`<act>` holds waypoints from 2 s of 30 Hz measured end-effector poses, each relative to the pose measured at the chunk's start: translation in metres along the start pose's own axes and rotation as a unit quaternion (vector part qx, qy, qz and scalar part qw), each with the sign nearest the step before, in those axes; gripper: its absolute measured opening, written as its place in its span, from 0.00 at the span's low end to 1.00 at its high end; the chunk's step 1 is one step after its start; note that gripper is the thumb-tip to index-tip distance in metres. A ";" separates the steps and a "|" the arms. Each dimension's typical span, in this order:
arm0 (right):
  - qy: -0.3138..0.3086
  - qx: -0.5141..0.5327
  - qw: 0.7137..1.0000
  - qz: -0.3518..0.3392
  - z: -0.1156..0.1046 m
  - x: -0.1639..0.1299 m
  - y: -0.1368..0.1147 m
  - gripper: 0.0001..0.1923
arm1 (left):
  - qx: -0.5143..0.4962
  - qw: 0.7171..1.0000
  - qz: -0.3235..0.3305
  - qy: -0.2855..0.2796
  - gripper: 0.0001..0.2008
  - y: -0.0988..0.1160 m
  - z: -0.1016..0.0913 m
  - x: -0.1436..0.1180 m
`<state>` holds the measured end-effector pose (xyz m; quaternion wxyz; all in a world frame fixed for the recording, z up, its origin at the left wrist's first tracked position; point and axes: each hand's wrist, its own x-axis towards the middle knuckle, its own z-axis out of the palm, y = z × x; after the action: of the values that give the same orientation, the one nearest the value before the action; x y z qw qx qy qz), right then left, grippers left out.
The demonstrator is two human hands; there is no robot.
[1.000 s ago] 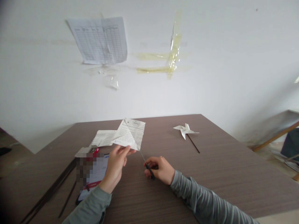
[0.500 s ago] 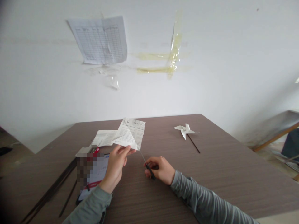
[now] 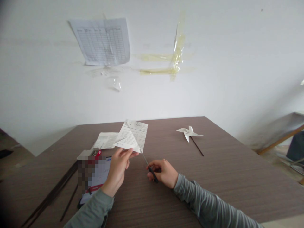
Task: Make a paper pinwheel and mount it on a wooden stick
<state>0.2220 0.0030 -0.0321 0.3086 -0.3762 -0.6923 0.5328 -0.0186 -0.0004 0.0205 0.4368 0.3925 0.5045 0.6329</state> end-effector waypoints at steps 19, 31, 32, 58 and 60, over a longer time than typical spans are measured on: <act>0.006 0.004 1.000 0.000 0.001 0.000 0.004 0.26 | -0.003 1.000 0.001 -0.001 0.22 0.001 -0.001 0.000; 0.015 -0.007 1.000 -0.009 0.000 -0.002 0.000 0.27 | -0.001 1.000 0.003 0.011 0.25 0.001 -0.002 0.003; 0.016 -0.009 1.000 -0.011 0.000 -0.001 0.000 0.27 | 0.000 1.000 0.007 0.010 0.25 0.000 -0.003 0.003; 0.023 -0.012 1.000 -0.017 0.000 -0.001 -0.005 0.27 | 0.004 1.000 0.013 -0.005 0.22 -0.002 -0.005 0.004; 0.024 -0.017 0.999 -0.018 0.000 -0.001 -0.006 0.28 | 0.001 1.000 0.014 -0.005 0.22 -0.002 -0.005 0.004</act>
<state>0.2211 0.0011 -0.0261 0.3281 -0.3815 -0.7001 0.5066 -0.0239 0.0018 0.0182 0.4299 0.4028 0.4976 0.6366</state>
